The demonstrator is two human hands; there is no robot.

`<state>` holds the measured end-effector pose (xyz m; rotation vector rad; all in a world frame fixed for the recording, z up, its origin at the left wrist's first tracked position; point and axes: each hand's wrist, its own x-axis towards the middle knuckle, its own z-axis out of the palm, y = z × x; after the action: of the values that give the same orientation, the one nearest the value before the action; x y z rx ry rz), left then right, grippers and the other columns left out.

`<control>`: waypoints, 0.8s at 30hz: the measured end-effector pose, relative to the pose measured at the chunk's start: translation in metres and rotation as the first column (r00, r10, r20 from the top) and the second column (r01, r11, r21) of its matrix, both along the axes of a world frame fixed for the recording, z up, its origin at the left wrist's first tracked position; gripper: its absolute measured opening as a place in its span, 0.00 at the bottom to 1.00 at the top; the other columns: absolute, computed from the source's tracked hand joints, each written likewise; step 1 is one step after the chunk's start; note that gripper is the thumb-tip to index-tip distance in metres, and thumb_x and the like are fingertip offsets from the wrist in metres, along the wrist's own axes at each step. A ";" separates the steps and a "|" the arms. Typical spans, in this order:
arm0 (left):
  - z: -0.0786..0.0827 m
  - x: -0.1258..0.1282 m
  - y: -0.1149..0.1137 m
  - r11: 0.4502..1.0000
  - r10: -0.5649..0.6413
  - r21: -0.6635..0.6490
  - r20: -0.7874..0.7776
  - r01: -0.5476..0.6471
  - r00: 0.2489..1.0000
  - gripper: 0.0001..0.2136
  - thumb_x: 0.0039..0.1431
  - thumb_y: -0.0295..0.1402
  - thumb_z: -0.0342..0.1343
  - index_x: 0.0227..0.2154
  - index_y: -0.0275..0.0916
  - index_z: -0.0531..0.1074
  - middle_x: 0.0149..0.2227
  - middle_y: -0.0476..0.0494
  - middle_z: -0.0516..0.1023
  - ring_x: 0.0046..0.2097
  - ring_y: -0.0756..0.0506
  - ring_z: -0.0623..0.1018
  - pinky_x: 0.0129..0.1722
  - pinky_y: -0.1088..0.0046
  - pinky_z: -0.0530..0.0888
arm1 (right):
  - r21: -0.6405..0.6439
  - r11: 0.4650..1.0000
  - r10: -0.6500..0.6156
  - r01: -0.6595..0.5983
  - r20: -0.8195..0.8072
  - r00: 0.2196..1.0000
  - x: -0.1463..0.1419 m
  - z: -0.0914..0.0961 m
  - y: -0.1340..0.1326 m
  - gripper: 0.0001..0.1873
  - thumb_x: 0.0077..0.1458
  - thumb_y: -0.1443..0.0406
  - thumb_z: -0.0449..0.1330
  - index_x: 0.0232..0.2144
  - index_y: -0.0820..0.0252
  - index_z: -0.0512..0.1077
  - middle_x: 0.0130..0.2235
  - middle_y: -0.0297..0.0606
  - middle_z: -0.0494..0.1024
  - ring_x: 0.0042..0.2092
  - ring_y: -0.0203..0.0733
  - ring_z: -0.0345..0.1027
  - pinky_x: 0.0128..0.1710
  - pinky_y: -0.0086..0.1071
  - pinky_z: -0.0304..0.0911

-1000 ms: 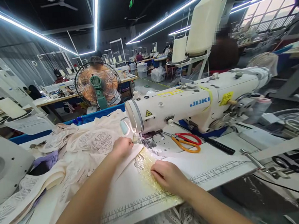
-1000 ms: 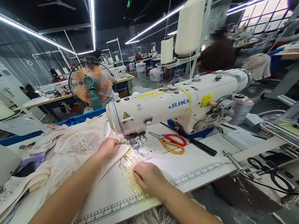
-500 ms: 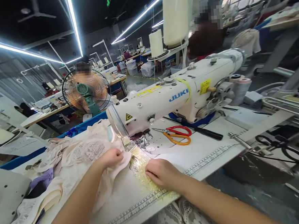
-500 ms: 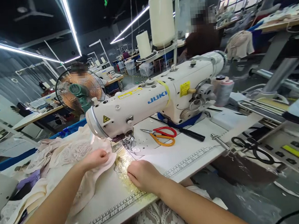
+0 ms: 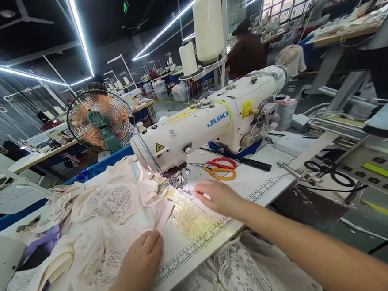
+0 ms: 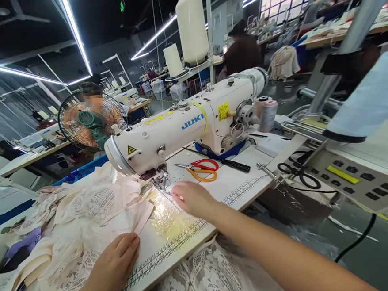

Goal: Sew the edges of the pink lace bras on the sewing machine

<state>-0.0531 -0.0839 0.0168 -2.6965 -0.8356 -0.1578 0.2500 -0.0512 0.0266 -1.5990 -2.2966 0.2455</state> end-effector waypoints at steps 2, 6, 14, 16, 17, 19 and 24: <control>0.005 0.002 -0.006 0.987 0.090 -0.133 -0.007 -0.090 0.996 0.13 0.62 0.27 0.44 0.44 0.35 0.72 0.46 0.37 0.76 0.45 0.42 0.77 0.44 0.67 0.77 | -0.043 0.988 -0.141 0.147 0.113 0.984 0.028 0.011 0.016 0.09 0.63 0.64 0.52 0.40 0.62 0.70 0.41 0.39 0.73 0.41 0.40 0.68 0.40 0.37 0.65; 0.021 0.011 0.005 0.879 0.307 -0.368 -0.048 -0.302 0.951 0.18 0.62 0.28 0.40 0.52 0.32 0.66 0.57 0.31 0.67 0.46 0.40 0.77 0.43 0.63 0.77 | -0.174 0.945 -0.202 0.276 0.353 0.914 0.065 0.023 0.051 0.15 0.60 0.59 0.57 0.47 0.61 0.68 0.47 0.40 0.72 0.43 0.42 0.69 0.42 0.42 0.68; 0.016 0.026 0.039 0.750 0.480 -0.435 -0.160 -0.499 0.862 0.19 0.64 0.27 0.39 0.54 0.37 0.66 0.63 0.37 0.59 0.46 0.42 0.77 0.46 0.64 0.74 | -0.248 0.894 -0.185 0.374 0.556 0.810 0.051 0.032 0.085 0.17 0.60 0.60 0.57 0.49 0.61 0.67 0.50 0.42 0.70 0.46 0.44 0.68 0.44 0.43 0.67; 0.013 0.026 0.035 0.752 0.496 -0.377 -0.215 -0.541 0.841 0.19 0.65 0.28 0.39 0.56 0.37 0.64 0.64 0.36 0.56 0.43 0.41 0.78 0.42 0.63 0.75 | -0.263 0.876 -0.200 0.405 0.565 0.801 0.044 0.031 0.097 0.17 0.60 0.59 0.57 0.49 0.62 0.67 0.49 0.42 0.71 0.45 0.43 0.69 0.43 0.42 0.68; 0.012 0.026 0.032 0.749 0.516 -0.341 -0.237 -0.568 0.823 0.19 0.66 0.29 0.38 0.57 0.36 0.63 0.63 0.34 0.57 0.41 0.41 0.79 0.39 0.63 0.75 | -0.268 0.869 -0.208 0.416 0.565 0.798 0.041 0.030 0.103 0.17 0.60 0.59 0.58 0.49 0.62 0.67 0.49 0.42 0.71 0.45 0.43 0.69 0.43 0.42 0.68; 0.014 0.024 0.025 0.736 0.564 -0.271 -0.262 -0.620 0.783 0.20 0.66 0.30 0.38 0.58 0.34 0.62 0.59 0.30 0.63 0.37 0.42 0.79 0.34 0.65 0.75 | -0.261 0.863 -0.228 0.432 0.562 0.795 0.037 0.027 0.111 0.17 0.60 0.59 0.57 0.49 0.62 0.67 0.49 0.42 0.71 0.45 0.43 0.69 0.42 0.42 0.68; 0.025 0.019 0.008 0.705 0.623 -0.202 -0.280 -0.679 0.730 0.17 0.65 0.32 0.45 0.54 0.32 0.68 0.37 0.35 0.74 0.35 0.40 0.78 0.31 0.67 0.73 | -0.151 0.878 -0.300 0.455 0.569 0.766 0.046 0.013 0.094 0.17 0.61 0.59 0.57 0.49 0.61 0.67 0.49 0.41 0.71 0.45 0.43 0.69 0.43 0.43 0.68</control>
<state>-0.0344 -0.0757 0.0416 -2.4019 -1.8095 0.4198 0.2964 0.0426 0.0391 -2.5134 -2.2938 0.0196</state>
